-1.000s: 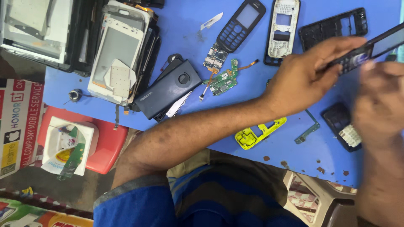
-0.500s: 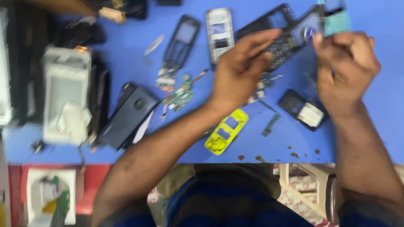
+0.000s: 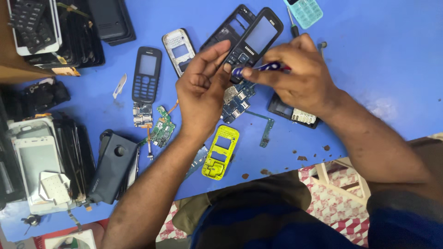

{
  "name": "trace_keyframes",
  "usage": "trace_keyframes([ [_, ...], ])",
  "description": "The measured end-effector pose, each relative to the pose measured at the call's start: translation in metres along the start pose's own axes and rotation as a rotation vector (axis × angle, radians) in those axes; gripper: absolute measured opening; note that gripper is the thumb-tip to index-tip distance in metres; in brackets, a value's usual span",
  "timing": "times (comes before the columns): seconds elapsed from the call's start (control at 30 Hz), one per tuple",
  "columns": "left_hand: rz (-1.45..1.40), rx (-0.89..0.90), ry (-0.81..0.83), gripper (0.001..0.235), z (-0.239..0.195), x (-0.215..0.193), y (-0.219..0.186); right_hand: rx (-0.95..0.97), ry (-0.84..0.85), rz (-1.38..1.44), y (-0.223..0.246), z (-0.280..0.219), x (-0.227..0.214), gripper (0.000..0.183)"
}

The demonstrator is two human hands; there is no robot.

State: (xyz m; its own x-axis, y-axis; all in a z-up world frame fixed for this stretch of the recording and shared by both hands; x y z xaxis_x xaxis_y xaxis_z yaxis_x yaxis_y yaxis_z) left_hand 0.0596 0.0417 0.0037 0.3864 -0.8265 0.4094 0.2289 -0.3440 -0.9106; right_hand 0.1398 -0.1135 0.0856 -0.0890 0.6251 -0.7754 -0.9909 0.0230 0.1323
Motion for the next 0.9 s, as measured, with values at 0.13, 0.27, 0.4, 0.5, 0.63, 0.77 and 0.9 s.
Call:
trace_keyframes([
  [0.13,-0.029,-0.025,-0.035,0.035,-0.001,-0.005,-0.001,0.26,-0.123,-0.067,-0.034,-0.013,-0.018,0.012],
  [0.27,0.016,0.067,-0.041,0.034,0.002,-0.007,-0.015,0.457,-0.196,-0.178,-0.069,-0.034,-0.041,0.01],
  [0.4,0.086,0.023,-0.076,0.034,0.005,-0.011,-0.011,0.252,-0.18,-0.096,-0.047,-0.035,-0.025,0.017],
  [0.5,0.113,0.071,-0.022,0.032,0.002,-0.004,-0.01,0.086,-0.064,-0.097,-0.029,-0.027,-0.011,0.037],
  [0.63,0.158,0.095,0.007,0.032,-0.004,0.001,-0.011,0.274,-0.08,0.076,-0.04,-0.024,-0.014,0.048],
  [0.77,0.192,0.057,-0.019,0.032,-0.006,0.002,-0.009,0.1,0.017,-0.04,-0.027,-0.024,-0.003,0.044],
  [0.9,0.177,0.074,0.002,0.032,-0.003,0.0,-0.01,0.323,-0.038,0.111,-0.044,-0.031,-0.001,0.048],
])
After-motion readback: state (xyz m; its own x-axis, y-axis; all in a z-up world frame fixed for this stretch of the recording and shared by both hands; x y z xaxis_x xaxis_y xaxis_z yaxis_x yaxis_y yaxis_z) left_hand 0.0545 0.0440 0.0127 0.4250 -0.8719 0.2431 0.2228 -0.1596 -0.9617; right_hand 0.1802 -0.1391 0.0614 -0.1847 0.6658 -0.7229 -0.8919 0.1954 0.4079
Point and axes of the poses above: each hand's wrist, its own z-axis towards the middle knuckle, its own x-axis out of the palm, y = z × x, the point moved 7 cm from there along z, towards the middle knuckle, and after that the axes turned 1 degree about -z, right-handed, at the moved point
